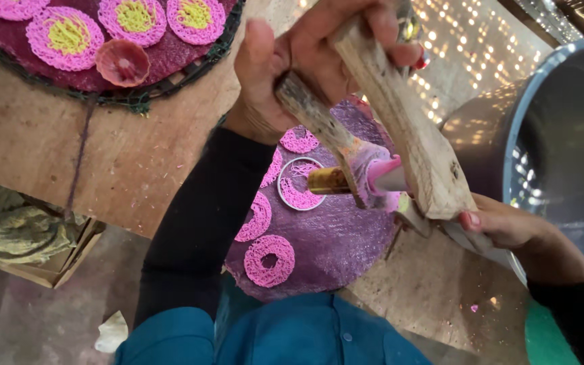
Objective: The person uses a wooden tool to scoop pink paste from a green basin and press it into a metal ring mold on a purple mat, forming pink circular shapes. The person repeats this process to create multiple pink circles.
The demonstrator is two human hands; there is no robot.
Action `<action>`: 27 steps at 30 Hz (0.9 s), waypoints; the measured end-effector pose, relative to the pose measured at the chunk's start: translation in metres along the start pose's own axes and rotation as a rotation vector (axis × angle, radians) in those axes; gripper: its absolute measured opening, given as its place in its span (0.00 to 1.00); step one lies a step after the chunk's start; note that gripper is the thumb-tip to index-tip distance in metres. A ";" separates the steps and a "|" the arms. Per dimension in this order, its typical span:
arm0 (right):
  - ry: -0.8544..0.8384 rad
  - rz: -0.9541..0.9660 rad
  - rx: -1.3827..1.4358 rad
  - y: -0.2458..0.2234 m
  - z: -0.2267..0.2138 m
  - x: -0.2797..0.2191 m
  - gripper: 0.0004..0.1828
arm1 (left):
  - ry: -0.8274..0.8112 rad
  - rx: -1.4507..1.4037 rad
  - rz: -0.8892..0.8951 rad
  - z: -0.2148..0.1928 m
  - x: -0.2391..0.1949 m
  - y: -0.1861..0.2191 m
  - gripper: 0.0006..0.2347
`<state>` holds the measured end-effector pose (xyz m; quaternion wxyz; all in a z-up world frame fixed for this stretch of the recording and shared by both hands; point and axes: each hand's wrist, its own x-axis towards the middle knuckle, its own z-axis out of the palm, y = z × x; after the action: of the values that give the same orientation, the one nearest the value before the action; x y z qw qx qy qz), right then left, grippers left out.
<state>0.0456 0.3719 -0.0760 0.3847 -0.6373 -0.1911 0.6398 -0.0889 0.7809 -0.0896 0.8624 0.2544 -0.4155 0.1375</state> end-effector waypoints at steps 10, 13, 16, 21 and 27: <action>0.102 0.193 -0.345 0.006 0.004 0.054 0.64 | 0.282 -0.402 -0.127 -0.061 -0.067 -0.020 0.15; 0.087 0.140 -0.378 -0.002 0.020 0.065 0.59 | 0.249 -0.484 -0.136 -0.071 -0.073 -0.019 0.12; 0.136 0.145 -0.442 -0.016 0.037 0.073 0.60 | 0.248 -0.498 -0.130 -0.072 -0.073 -0.012 0.11; 0.170 0.191 -0.470 -0.028 0.061 0.085 0.58 | 0.307 -0.472 -0.100 -0.065 -0.081 0.002 0.13; 0.060 0.070 -0.388 -0.028 0.079 0.091 0.49 | 0.428 -0.414 -0.072 -0.063 -0.104 0.009 0.17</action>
<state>-0.0136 0.4756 -0.1071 0.2379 -0.7246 -0.2771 0.5845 -0.1168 0.8208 -0.2018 0.9683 0.0529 -0.2340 0.0695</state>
